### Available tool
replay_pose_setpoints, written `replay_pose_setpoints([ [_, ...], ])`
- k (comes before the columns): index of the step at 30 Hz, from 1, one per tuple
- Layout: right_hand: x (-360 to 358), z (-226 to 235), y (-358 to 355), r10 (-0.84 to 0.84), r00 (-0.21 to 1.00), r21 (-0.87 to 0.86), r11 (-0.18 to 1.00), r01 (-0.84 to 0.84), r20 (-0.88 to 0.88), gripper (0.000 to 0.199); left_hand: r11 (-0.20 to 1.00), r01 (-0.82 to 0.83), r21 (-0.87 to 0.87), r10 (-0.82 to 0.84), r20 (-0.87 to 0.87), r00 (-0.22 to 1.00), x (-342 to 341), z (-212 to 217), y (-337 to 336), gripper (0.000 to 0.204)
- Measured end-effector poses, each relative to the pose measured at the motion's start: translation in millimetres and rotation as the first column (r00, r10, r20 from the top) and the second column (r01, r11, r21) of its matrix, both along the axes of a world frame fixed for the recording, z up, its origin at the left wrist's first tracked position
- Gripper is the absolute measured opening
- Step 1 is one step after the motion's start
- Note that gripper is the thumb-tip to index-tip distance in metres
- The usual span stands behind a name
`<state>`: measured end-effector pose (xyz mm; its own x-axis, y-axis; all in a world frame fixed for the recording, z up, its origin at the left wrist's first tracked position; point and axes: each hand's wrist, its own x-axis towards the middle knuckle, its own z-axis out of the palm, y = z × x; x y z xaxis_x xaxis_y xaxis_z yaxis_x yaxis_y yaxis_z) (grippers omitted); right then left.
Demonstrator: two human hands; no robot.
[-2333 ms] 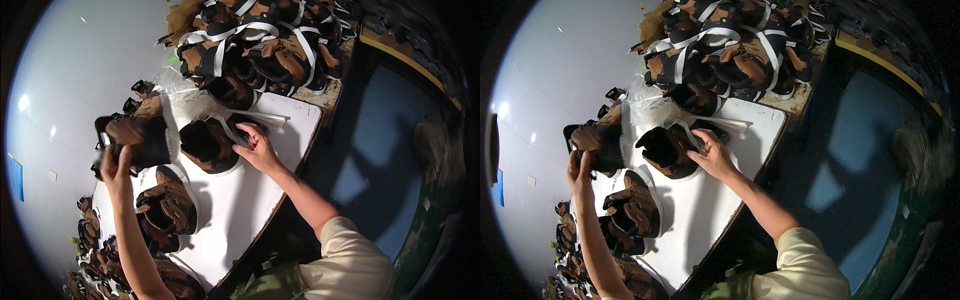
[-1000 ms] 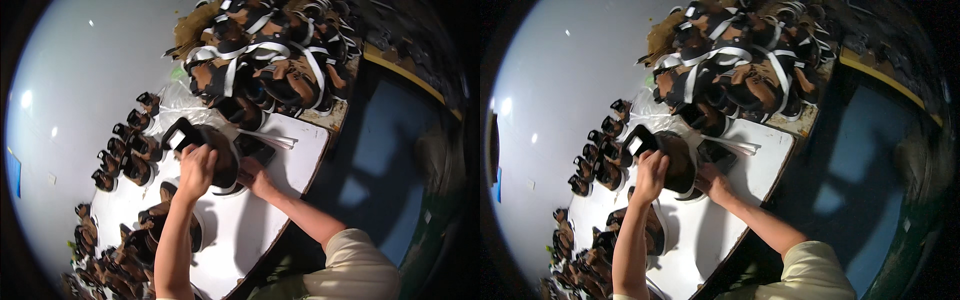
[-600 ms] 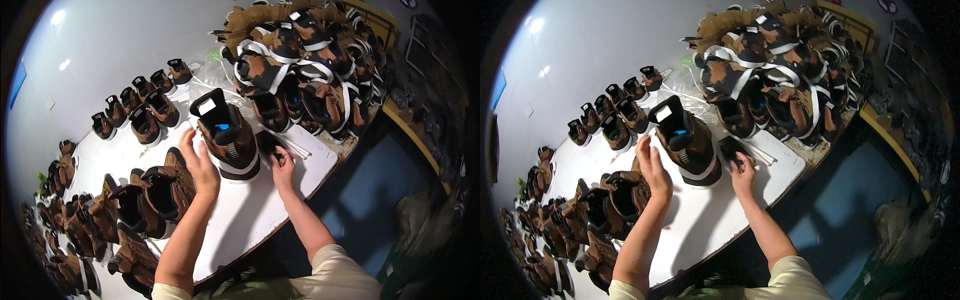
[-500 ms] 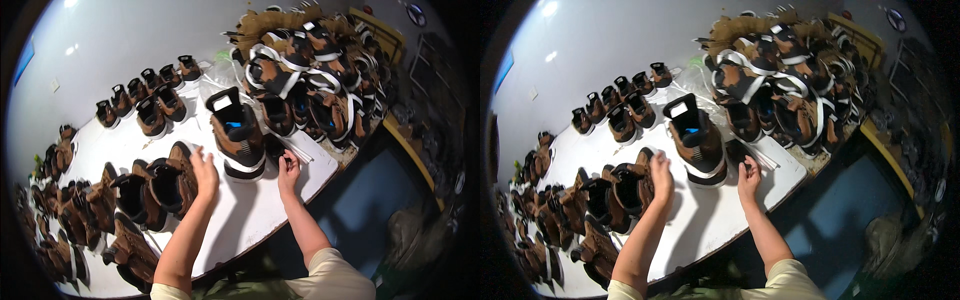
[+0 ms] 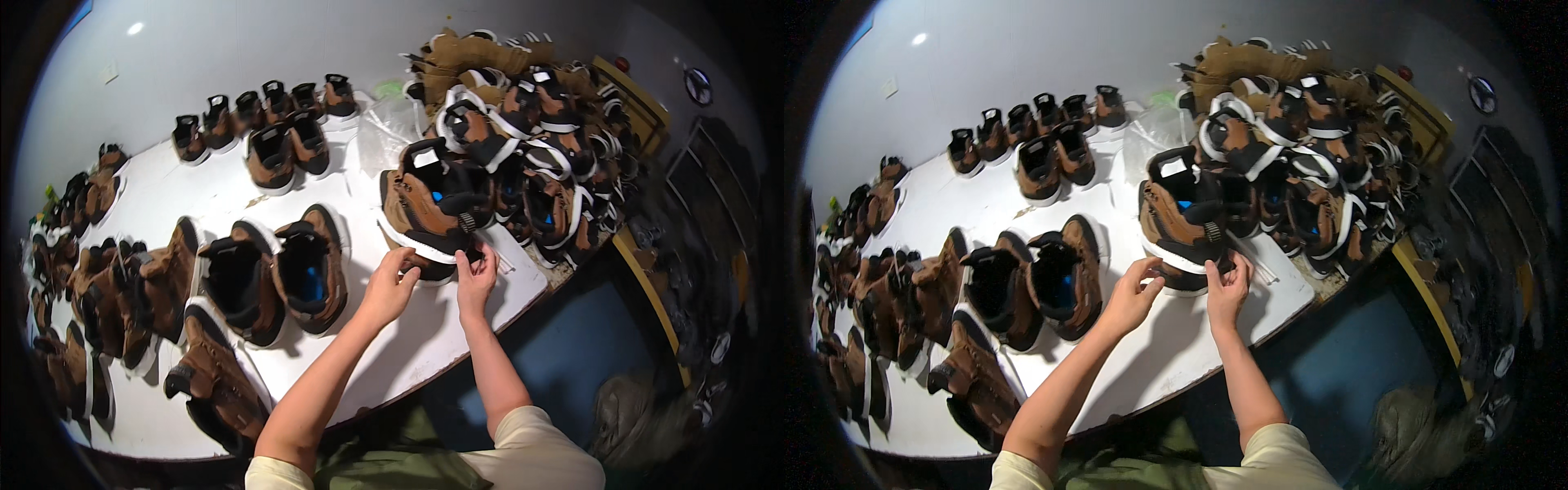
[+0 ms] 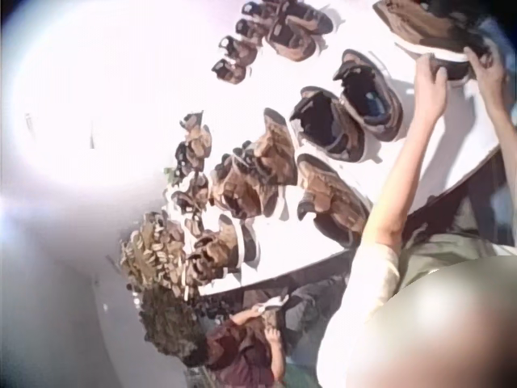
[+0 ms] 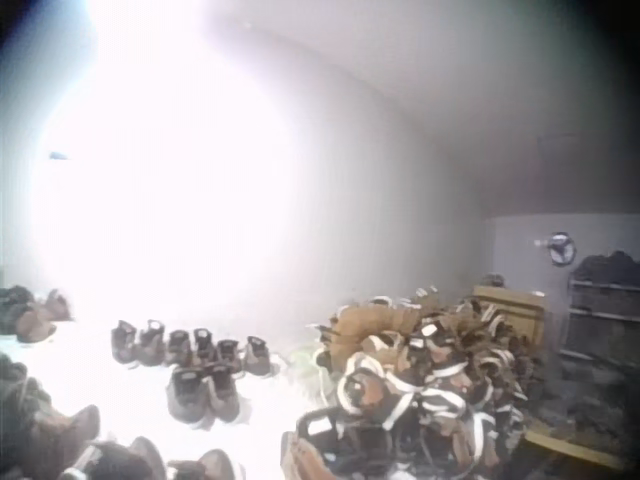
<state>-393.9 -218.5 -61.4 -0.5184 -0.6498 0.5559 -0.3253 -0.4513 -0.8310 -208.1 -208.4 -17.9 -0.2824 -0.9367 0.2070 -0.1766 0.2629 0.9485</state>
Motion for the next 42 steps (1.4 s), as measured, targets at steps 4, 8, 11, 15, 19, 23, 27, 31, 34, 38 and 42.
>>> replay_pose_setpoints([
  [4, 28, -7, 13, -0.019, 1.0, -0.01, 1.0, 0.019, -0.02, 0.042, 0.958, -0.223, -0.181, 0.181, -0.222, 0.958, 20, 9, 40, 0.022],
  [8, 62, -2, 41, -0.089, 0.975, -0.216, 0.975, 0.045, -0.203, 0.039, 0.797, -0.466, -0.384, 0.451, -0.133, 0.883, 74, 42, 72, 0.015],
  [11, 108, 21, 57, 0.292, 0.88, -0.127, 0.924, -0.361, -0.376, 0.039, 0.573, -0.644, -0.507, 0.741, -0.016, 0.671, 124, 66, 86, 0.025],
  [15, 149, 33, 55, 0.37, 0.638, -0.072, 0.828, -0.556, -0.675, 0.047, 0.619, -0.48, -0.622, 0.785, 0.509, 0.353, 165, 77, 103, 0.041],
  [19, 165, 16, 51, 0.382, 0.49, 0.081, 0.845, -0.529, -0.783, 0.056, 0.856, -0.443, -0.265, 0.372, 0.912, 0.174, 182, 67, 88, 0.037],
  [23, 166, -3, 60, 0.308, 0.545, 0.027, 0.887, -0.462, -0.779, 0.054, 0.886, -0.299, -0.354, 0.382, 0.923, 0.038, 188, 45, 66, 0.032],
  [27, 163, -10, 74, 0.261, 0.612, -0.121, 0.851, -0.511, -0.746, 0.051, 0.88, -0.227, -0.417, 0.447, 0.889, 0.098, 199, 29, 55, 0.028],
  [31, 159, -31, 74, 0.279, 0.633, -0.196, 0.795, -0.574, -0.723, 0.046, 0.782, -0.358, -0.51, 0.606, 0.755, 0.25, 226, 39, 40, 0.03],
  [34, 158, -43, 74, 0.384, 0.611, -0.083, 0.799, -0.596, -0.692, 0.045, 0.768, -0.521, -0.371, 0.636, 0.535, 0.557, 258, 79, 36, 0.04],
  [38, 157, -49, 70, 0.403, 0.666, -0.058, 0.829, -0.557, -0.628, 0.041, 0.762, -0.408, -0.502, 0.635, 0.459, 0.621, 250, 143, 42, 0.036],
  [42, 145, -47, 71, 0.433, 0.677, 0.027, 0.853, -0.522, -0.596, 0.046, 0.833, -0.291, -0.471, 0.494, 0.393, 0.776, 187, 158, 36, 0.03],
])
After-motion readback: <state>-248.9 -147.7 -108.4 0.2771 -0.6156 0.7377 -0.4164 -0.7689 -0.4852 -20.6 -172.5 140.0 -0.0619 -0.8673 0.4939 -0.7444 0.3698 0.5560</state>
